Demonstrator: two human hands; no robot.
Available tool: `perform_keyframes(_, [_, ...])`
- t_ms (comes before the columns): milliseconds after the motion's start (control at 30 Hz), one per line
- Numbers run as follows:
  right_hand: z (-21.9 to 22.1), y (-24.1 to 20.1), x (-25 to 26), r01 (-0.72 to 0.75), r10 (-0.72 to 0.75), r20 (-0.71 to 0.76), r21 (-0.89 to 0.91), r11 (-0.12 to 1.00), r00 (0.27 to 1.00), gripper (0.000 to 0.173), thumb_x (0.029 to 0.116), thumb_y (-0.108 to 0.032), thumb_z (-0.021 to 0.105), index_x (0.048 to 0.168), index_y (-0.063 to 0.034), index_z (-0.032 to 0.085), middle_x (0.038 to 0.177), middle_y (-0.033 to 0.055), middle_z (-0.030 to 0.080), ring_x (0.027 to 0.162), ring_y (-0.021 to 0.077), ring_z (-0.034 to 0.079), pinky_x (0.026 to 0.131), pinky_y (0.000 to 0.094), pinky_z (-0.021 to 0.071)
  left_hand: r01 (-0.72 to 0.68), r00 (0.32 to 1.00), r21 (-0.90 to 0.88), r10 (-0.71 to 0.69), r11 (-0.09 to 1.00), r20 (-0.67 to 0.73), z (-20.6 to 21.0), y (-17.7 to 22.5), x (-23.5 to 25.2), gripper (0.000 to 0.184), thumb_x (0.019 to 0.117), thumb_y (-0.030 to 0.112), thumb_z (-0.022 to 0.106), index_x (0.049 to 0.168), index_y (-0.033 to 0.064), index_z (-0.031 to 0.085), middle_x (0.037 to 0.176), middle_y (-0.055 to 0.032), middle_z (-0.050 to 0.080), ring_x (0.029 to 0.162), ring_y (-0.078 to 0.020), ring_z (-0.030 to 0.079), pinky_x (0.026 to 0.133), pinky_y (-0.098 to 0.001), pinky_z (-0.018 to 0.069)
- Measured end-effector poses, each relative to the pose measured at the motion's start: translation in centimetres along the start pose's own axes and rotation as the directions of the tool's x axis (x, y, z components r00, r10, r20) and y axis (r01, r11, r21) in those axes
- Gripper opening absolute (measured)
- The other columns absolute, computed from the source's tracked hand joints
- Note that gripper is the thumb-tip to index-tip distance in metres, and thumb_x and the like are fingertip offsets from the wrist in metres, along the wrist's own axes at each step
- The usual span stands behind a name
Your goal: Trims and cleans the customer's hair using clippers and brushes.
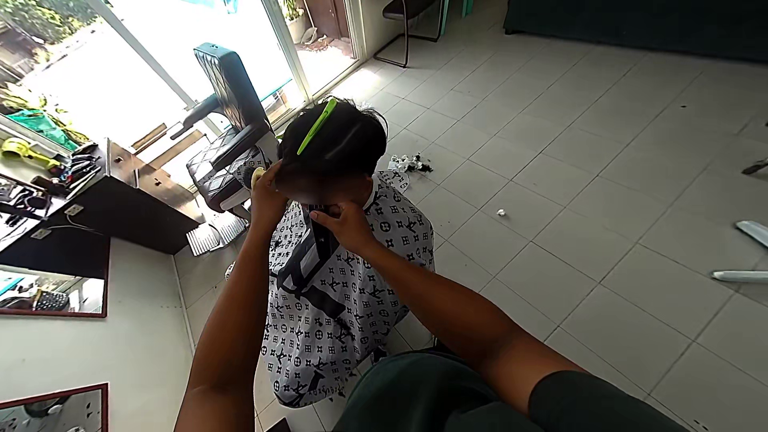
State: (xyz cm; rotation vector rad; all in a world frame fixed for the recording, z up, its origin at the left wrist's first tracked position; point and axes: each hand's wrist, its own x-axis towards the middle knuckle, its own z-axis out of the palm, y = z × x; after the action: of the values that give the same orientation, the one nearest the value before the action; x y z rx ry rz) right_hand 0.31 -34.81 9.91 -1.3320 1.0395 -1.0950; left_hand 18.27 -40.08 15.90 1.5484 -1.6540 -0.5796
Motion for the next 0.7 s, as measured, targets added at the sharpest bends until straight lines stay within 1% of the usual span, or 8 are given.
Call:
perform_keyframes(100, [0.01, 0.09, 0.17, -0.015, 0.015, 0.003, 0.006, 1.0, 1.0, 0.044, 0.0973, -0.029, 0.072, 0.125, 0.0019, 0.059, 0.093, 0.0145, 0.071, 0.078, 0.0208, 0.068, 0.075, 0.0395, 0.0572, 0.01, 1.0, -0.014, -0.01, 1.0, 0.004, 0.02, -0.2, 0.08, 0.067, 0.0832, 0.01, 0.085, 0.144, 0.0032, 0.056, 0.141, -0.0166, 0.06, 0.128, -0.0233, 0.059, 0.11, -0.0425, 0.0461])
perform_keyframes(200, [0.0, 0.09, 0.19, -0.025, 0.025, 0.006, 0.009, 1.0, 1.0, 0.043, 0.098, -0.029, 0.072, 0.125, 0.0018, 0.059, 0.092, 0.0142, 0.071, 0.077, 0.0201, 0.068, 0.074, 0.039, 0.0568, -0.002, 1.0, -0.024, 0.002, 1.0, 0.001, 0.04, -0.3, 0.1, 0.067, 0.0828, 0.008, 0.085, 0.143, 0.0019, 0.056, 0.141, -0.0169, 0.06, 0.127, -0.0231, 0.06, 0.109, -0.0415, 0.047])
perform_keyframes(400, [-0.02, 0.05, 0.07, -0.015, 0.015, -0.004, 0.024, 1.0, 1.0, 0.042, 0.097, -0.028, 0.073, 0.124, 0.0016, 0.059, 0.09, 0.0131, 0.071, 0.075, 0.0185, 0.067, 0.073, 0.0371, 0.0566, 0.002, 1.0, -0.007, -0.001, 1.0, 0.004, -0.02, -0.33, 0.15, 0.067, 0.0824, 0.01, 0.085, 0.142, 0.003, 0.057, 0.141, -0.0155, 0.06, 0.127, -0.0217, 0.06, 0.109, -0.041, 0.0466])
perform_keyframes(500, [-0.05, 0.04, 0.08, -0.019, 0.019, -0.005, 0.018, 1.0, 1.0, 0.04, 0.0976, -0.028, 0.072, 0.122, 0.0019, 0.06, 0.088, 0.0127, 0.07, 0.074, 0.0178, 0.066, 0.071, 0.0366, 0.0559, -0.005, 1.0, 0.002, 0.005, 1.0, 0.009, -0.02, -0.15, 0.06, 0.067, 0.0834, 0.01, 0.085, 0.143, 0.0016, 0.056, 0.143, -0.0161, 0.059, 0.13, -0.0219, 0.057, 0.111, -0.0407, 0.0439])
perform_keyframes(700, [-0.02, 0.17, -0.23, 0.012, -0.011, -0.008, 0.048, 0.999, 1.0, 0.038, 0.097, -0.025, 0.073, 0.121, 0.0017, 0.06, 0.087, 0.0117, 0.07, 0.072, 0.0161, 0.066, 0.07, 0.034, 0.0559, -0.015, 1.0, -0.019, 0.015, 1.0, 0.008, -0.04, -0.27, 0.13, 0.066, 0.0826, 0.008, 0.085, 0.142, 0.0025, 0.057, 0.142, -0.015, 0.06, 0.13, -0.0208, 0.058, 0.111, -0.0402, 0.0445])
